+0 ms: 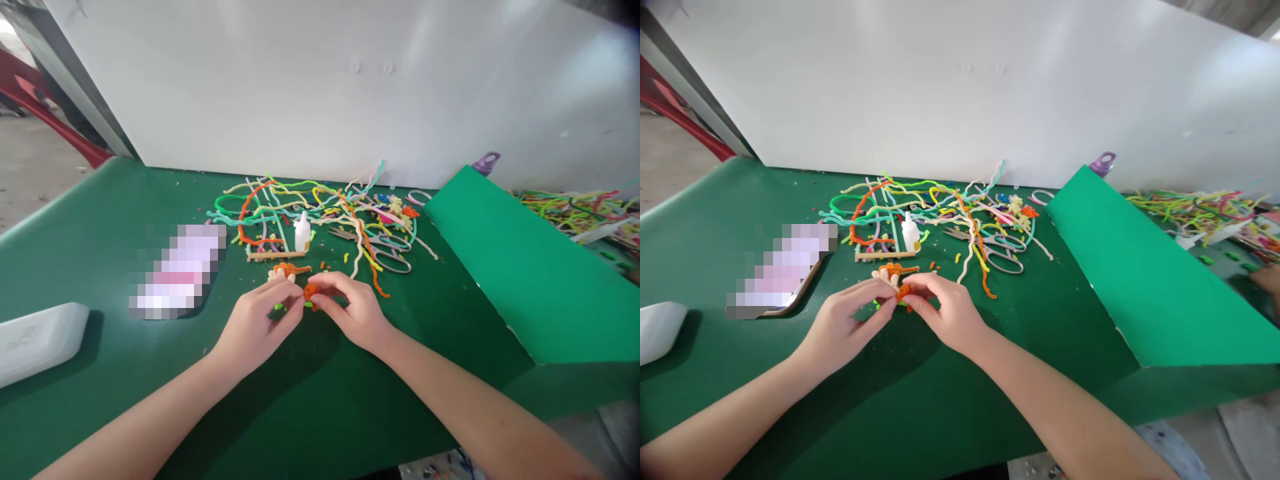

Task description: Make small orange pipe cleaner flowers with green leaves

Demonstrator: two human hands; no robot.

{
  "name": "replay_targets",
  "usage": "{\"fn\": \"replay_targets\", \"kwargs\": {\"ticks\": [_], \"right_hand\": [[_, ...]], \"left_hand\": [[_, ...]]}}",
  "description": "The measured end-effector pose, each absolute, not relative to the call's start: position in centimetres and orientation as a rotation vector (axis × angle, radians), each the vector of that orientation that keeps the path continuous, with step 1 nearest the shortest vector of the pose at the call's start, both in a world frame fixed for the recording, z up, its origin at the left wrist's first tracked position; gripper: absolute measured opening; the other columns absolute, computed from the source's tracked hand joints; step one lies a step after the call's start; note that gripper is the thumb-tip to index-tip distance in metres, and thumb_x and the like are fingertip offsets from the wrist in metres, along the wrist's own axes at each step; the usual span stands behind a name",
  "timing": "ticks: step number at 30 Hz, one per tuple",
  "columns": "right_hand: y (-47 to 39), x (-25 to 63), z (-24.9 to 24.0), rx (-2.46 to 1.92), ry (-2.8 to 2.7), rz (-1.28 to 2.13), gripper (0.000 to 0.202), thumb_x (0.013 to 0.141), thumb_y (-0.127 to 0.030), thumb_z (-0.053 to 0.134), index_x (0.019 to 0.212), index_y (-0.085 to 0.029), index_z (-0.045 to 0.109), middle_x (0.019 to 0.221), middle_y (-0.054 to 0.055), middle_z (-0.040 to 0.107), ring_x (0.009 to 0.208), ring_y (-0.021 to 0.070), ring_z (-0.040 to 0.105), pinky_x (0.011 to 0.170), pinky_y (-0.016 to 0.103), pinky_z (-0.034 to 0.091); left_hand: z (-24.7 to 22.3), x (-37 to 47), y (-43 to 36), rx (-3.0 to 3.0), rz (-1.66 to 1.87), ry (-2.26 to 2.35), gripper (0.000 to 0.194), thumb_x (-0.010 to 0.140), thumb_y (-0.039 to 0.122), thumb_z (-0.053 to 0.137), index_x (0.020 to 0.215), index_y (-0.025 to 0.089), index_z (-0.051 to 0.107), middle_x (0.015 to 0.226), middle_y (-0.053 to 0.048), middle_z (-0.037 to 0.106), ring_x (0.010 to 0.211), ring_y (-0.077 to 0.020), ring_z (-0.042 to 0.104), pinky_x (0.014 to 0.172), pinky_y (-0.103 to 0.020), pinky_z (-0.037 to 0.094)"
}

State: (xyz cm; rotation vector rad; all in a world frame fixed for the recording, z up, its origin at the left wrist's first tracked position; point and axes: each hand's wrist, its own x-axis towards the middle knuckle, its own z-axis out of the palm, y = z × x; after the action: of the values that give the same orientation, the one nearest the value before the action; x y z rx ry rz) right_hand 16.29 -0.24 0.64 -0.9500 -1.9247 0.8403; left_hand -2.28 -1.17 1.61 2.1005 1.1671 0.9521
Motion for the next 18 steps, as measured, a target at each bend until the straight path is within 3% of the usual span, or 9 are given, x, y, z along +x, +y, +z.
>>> {"fn": "replay_targets", "kwargs": {"ticks": [8,18], "right_hand": [[-0.18,16.28,0.63,-0.911,-1.935,0.813,0.025,0.089,-0.021,0.051,0.112,-0.023,0.061,0.102,0.004,0.067,0.091,0.0143,0.065,0.081,0.029,0.055],[-0.07,16.17,0.29,-0.818,-2.072,0.444,0.031,0.086,-0.017,0.050,0.115,-0.020,0.060,0.097,0.006,0.068,0.086,0.0149,0.065,0.078,0.029,0.055]], "left_hand": [[1.89,-2.15,-1.08,1.984,0.846,1.179,0.017,0.088,0.024,0.044,0.076,0.018,0.056,0.067,0.001,0.057,0.064,-0.0128,0.053,0.064,-0.024,0.041],[1.87,-1.98,-0.97,1.829,0.691,1.123,0.023,0.089,0.028,0.040,0.072,0.018,0.050,0.060,0.003,0.051,0.058,-0.0123,0.050,0.057,-0.023,0.040]]}}
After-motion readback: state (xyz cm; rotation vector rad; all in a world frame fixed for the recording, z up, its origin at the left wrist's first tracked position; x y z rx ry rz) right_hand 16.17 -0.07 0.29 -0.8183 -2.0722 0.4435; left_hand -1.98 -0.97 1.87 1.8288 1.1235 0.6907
